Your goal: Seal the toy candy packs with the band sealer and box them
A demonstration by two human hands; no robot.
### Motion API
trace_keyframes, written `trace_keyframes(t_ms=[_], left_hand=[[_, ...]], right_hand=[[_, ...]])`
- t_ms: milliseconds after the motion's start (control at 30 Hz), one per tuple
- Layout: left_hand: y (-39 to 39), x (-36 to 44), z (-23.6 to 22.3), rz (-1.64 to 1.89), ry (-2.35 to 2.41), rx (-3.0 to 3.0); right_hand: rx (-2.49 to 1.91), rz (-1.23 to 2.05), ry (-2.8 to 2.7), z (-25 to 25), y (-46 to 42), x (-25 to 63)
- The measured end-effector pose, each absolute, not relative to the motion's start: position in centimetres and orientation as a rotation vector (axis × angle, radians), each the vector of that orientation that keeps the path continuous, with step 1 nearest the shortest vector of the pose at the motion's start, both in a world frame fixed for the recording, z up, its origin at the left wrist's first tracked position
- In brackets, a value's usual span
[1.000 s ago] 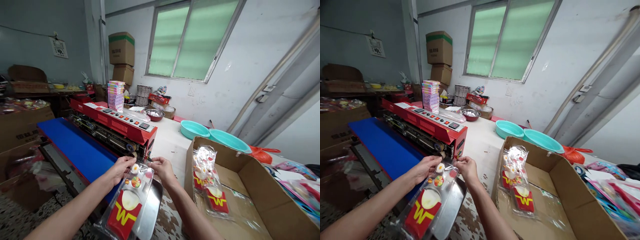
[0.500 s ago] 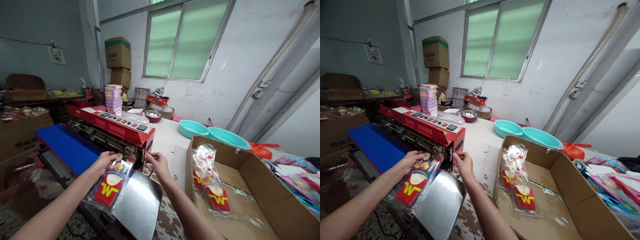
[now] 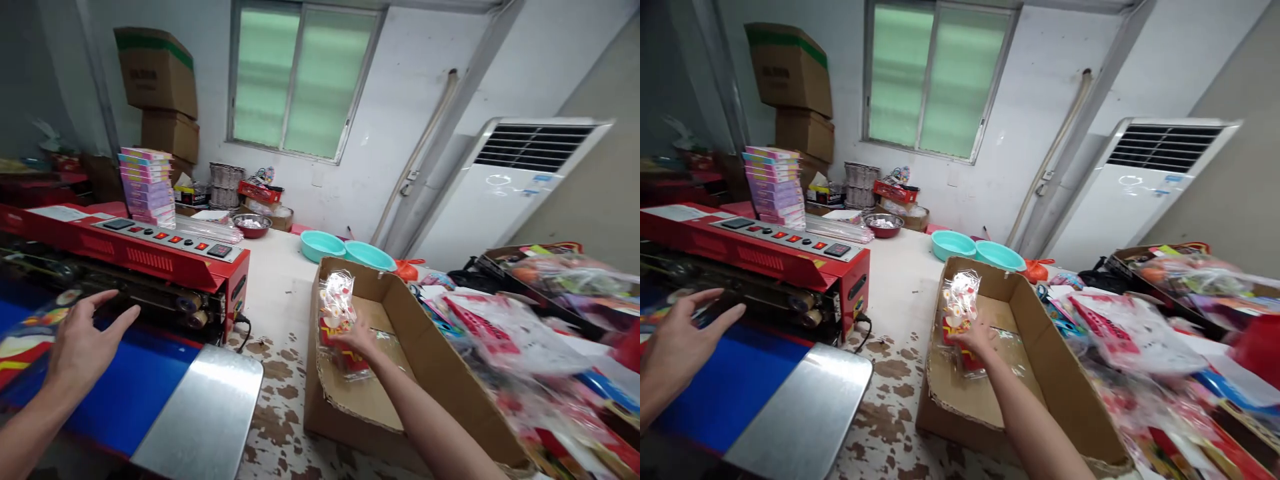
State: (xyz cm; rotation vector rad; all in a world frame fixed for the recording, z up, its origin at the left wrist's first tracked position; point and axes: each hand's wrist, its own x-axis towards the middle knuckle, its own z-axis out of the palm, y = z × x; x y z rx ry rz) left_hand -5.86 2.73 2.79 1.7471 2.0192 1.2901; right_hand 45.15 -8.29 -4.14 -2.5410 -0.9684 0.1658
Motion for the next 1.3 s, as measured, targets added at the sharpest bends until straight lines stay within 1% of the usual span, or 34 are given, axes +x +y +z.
trace_keyframes(t_ms=[100, 167, 233, 300, 367, 433, 500, 600, 700, 767, 833, 900, 967, 1033, 1100, 1167, 1300], left_hand=[[1.8, -4.5, 2.5, 1.256, 1.910, 1.654], [1.3, -4.0, 2.4, 1.259, 1.868, 1.590], [0.9, -3.6, 2.3, 1.280, 1.820, 1.563], [0.3, -2.9, 2.1, 1.324, 1.726, 1.549], [-0.4, -1.4, 2.0, 1.392, 1.537, 1.553], [-1.4, 0.8, 2.2, 1.410, 1.290, 1.535], [-2.6, 3.4, 3.0, 1.317, 1.052, 1.464], [-4.4, 7.0, 4.7, 1.104, 0.754, 1.277], [-5.5, 8.3, 6.0, 1.006, 0.518, 1.108], [-5.8, 7.5, 6.4, 0.977, 0.480, 1.049], [-5.9, 5.9, 6.4, 0.937, 0.543, 1.057], [-6.1, 4.1, 6.1, 0.861, 0.606, 1.085], [-6.4, 2.5, 5.6, 0.762, 0.591, 1.092], [-6.8, 1.6, 5.0, 0.691, 0.550, 1.073], [-7.1, 1.0, 4.3, 0.659, 0.522, 1.042], [-7.3, 0.7, 3.7, 0.643, 0.507, 1.014], [-7.4, 0.4, 3.3, 0.624, 0.520, 0.996]], right_hand=[[-2.572, 0.275, -0.965, -6.5, -8.3, 44.1], [-2.581, 0.251, -0.917, -6.2, -8.0, 43.6], [-2.578, 0.178, -0.891, -4.2, -7.7, 43.2], [-2.546, 0.037, -0.908, -1.0, -7.6, 42.4], [-2.469, -0.108, -0.973, 2.6, -7.8, 40.7], [-2.356, -0.178, -1.075, 5.8, -8.1, 37.6], [-2.194, -0.252, -1.178, 7.9, -8.6, 33.5], [-1.925, -0.248, -1.355, 8.2, -9.5, 26.6], [-1.671, -0.071, -1.516, 6.4, -10.4, 21.6], [-1.535, 0.058, -1.542, 5.7, -10.7, 20.4], [-1.445, 0.166, -1.493, 6.1, -10.7, 20.7], [-1.370, 0.291, -1.439, 7.7, -10.3, 22.0], [-1.305, 0.495, -1.459, 9.7, -9.7, 23.5], [-1.249, 0.785, -1.535, 11.1, -9.1, 24.4], [-1.210, 1.077, -1.579, 11.5, -8.5, 24.8], [-1.182, 1.266, -1.535, 11.3, -8.0, 24.7], [-1.188, 1.342, -1.422, 10.2, -8.0, 24.1]])
